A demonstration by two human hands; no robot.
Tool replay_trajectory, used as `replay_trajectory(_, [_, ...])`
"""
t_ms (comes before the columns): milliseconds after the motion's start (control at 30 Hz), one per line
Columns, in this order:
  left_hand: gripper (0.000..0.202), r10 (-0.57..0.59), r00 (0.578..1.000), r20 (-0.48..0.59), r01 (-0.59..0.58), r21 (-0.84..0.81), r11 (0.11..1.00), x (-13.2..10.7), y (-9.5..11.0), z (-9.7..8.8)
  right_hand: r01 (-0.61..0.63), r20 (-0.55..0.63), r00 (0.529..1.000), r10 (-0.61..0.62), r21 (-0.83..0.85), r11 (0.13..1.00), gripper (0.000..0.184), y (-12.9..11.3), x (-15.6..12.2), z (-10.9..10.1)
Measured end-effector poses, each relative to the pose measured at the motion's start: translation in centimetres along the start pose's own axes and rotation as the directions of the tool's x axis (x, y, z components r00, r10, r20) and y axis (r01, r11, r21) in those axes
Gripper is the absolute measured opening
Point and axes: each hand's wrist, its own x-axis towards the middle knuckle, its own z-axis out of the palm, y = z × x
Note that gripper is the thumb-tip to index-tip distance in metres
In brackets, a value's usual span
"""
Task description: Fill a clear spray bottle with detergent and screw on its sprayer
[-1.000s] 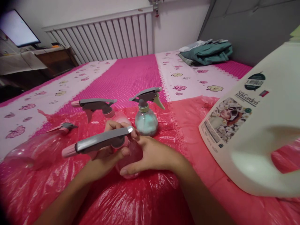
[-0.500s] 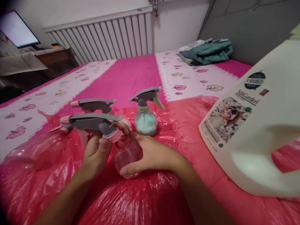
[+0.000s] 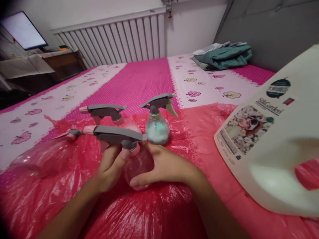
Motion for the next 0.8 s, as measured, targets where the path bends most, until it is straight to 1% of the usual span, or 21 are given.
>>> replay_trajectory(67, [0.040,0.000,1.000,-0.005,0.000,-0.012,1.000,0.0,0.0,0.1,0.009,-0.005,1.000,-0.009,0.011,1.000,0.086,0.1,0.0,0.0])
replay_trajectory(200, [0.037,-0.020,0.999,0.042,0.022,-0.049,0.999,0.0,0.2,0.1,0.011,-0.009,1.000,-0.011,0.014,1.000,0.083,0.0,-0.1,0.0])
replay_trajectory(300, [0.043,-0.041,0.998,0.043,0.043,-0.044,0.998,0.3,0.6,-0.1,-0.003,0.004,1.000,0.003,0.012,1.000,0.082,-0.2,-0.2,0.0])
replay_trajectory(400, [0.049,-0.085,0.996,0.040,0.087,-0.045,0.995,0.6,1.1,-0.2,-0.002,0.006,1.000,0.002,0.003,1.000,0.086,-0.2,-0.2,0.0])
replay_trajectory(500, [0.050,-0.132,0.987,0.090,0.140,-0.099,0.985,0.8,1.6,-0.4,0.018,0.026,0.999,-0.018,0.009,1.000,0.087,-0.1,-0.2,-0.2])
replay_trajectory(633, [0.047,-0.202,0.966,0.159,0.231,-0.187,0.955,0.9,2.0,-1.0,0.065,0.040,0.997,-0.064,-0.019,0.998,0.100,0.3,-0.2,-0.4])
replay_trajectory(733, [0.049,-0.286,0.934,0.215,0.333,-0.231,0.914,1.0,2.0,-1.5,0.041,0.024,0.999,-0.039,-0.052,0.998,0.103,0.6,-0.2,-0.3])
replay_trajectory(800, [0.051,-0.310,0.917,0.252,0.373,-0.259,0.891,1.1,1.9,-1.7,0.016,0.022,1.000,-0.016,-0.045,0.999,0.104,0.7,-0.2,-0.3])
